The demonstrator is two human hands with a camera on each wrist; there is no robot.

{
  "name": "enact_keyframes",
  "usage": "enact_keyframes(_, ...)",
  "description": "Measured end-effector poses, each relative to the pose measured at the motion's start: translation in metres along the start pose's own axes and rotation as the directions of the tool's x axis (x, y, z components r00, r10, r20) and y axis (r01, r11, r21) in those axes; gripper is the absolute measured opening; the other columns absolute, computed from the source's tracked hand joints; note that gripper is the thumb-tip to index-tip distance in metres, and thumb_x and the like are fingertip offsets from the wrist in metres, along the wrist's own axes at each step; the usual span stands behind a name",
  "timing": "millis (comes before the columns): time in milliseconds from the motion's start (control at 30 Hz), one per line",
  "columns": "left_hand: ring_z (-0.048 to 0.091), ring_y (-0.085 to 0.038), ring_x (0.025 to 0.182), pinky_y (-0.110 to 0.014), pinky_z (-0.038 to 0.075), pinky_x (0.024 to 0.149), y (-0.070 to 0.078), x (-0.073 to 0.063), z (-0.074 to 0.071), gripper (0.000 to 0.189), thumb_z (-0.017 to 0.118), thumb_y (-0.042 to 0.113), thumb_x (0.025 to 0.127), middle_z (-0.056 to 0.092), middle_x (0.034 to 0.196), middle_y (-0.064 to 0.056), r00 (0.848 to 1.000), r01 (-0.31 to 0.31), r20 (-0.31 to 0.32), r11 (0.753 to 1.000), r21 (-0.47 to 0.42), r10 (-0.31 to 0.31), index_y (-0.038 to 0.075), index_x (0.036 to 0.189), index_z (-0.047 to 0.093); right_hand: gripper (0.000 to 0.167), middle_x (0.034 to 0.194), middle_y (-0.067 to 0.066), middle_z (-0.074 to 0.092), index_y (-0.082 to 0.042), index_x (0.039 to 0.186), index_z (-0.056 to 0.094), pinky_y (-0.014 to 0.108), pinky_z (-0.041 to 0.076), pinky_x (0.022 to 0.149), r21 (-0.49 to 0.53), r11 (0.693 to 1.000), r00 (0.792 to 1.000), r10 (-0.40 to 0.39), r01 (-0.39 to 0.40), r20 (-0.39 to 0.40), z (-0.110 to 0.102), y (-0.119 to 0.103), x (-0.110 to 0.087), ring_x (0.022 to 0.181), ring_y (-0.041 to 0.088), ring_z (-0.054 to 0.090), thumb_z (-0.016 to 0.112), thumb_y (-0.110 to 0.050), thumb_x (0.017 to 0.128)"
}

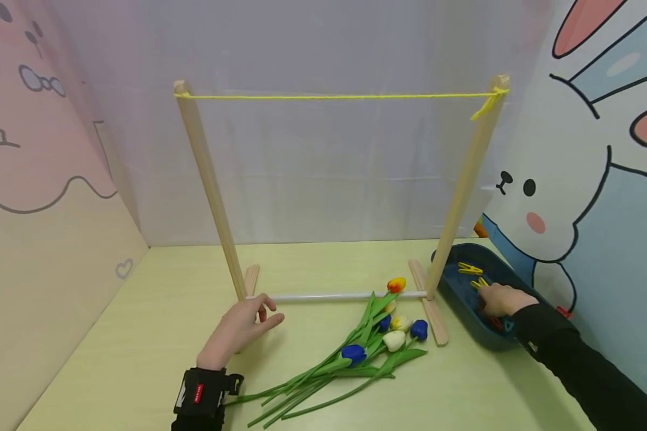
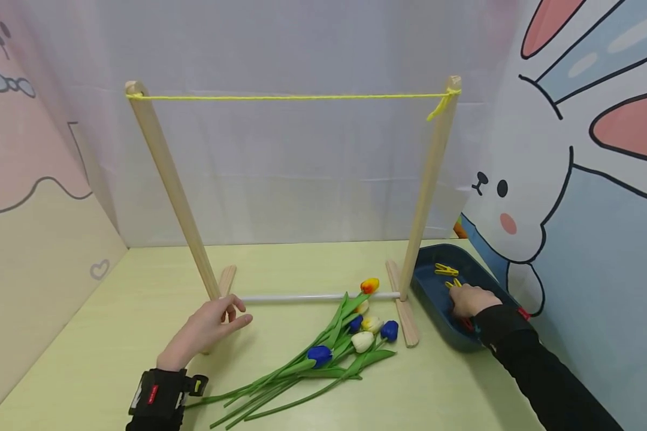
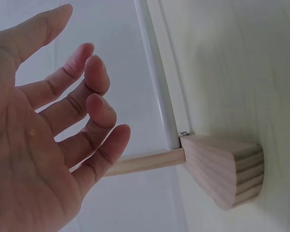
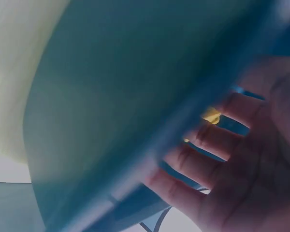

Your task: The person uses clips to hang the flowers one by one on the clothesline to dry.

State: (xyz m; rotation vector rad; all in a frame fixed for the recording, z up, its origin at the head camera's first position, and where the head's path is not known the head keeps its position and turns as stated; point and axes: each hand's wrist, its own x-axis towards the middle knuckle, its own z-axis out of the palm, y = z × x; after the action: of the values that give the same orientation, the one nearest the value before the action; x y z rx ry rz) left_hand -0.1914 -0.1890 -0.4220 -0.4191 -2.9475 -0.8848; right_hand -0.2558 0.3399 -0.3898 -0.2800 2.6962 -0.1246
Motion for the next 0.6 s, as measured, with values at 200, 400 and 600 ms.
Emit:
enact_keyframes(200,0.04,-0.004,0.056,-0.019,0.035,0.052,0.0034,-0.0009,0.0074,0.026,0.071,0.034,0.095,0.056,0.074,0.005,0.996,-0.074,0.048,0.996,-0.05,0.076,0.01,0.103,0.065,0.011,0.077,0.007,0.053,-0.007,0.085,0.057,0.038,0.043,0.065,-0.034,0.999,0.999,0.004,-0.006,-0.051,0.0058,0.0001,0.0029,0.071,0.023,0.052,0.066,-0.01,0.091)
enact_keyframes(400,0.042,-0.003,0.055,-0.019,0.037,0.052,0.0058,-0.0008,0.0096,0.027,0.07,0.036,0.095,0.057,0.074,0.006,0.993,-0.085,0.077,0.995,-0.053,0.089,0.011,0.105,0.065,0.012,0.076,0.008,0.052,-0.007,0.081,0.055,0.04,0.044,0.065,-0.051,0.999,0.998,-0.009,0.007,-0.055,0.0057,-0.004,0.005,0.07,0.024,0.052,0.059,-0.006,0.092)
enact_keyframes(600,0.043,-0.004,0.057,-0.02,0.037,0.053,0.0094,-0.0015,0.0083,0.028,0.07,0.037,0.095,0.058,0.076,0.005,0.994,-0.071,0.081,0.996,-0.056,0.076,0.011,0.105,0.066,0.012,0.077,0.01,0.052,-0.004,0.085,0.056,0.04,0.044,0.066,-0.025,1.0,0.997,0.001,-0.003,-0.073,0.0013,-0.0078,0.0077,0.072,0.025,0.052,0.053,-0.008,0.096)
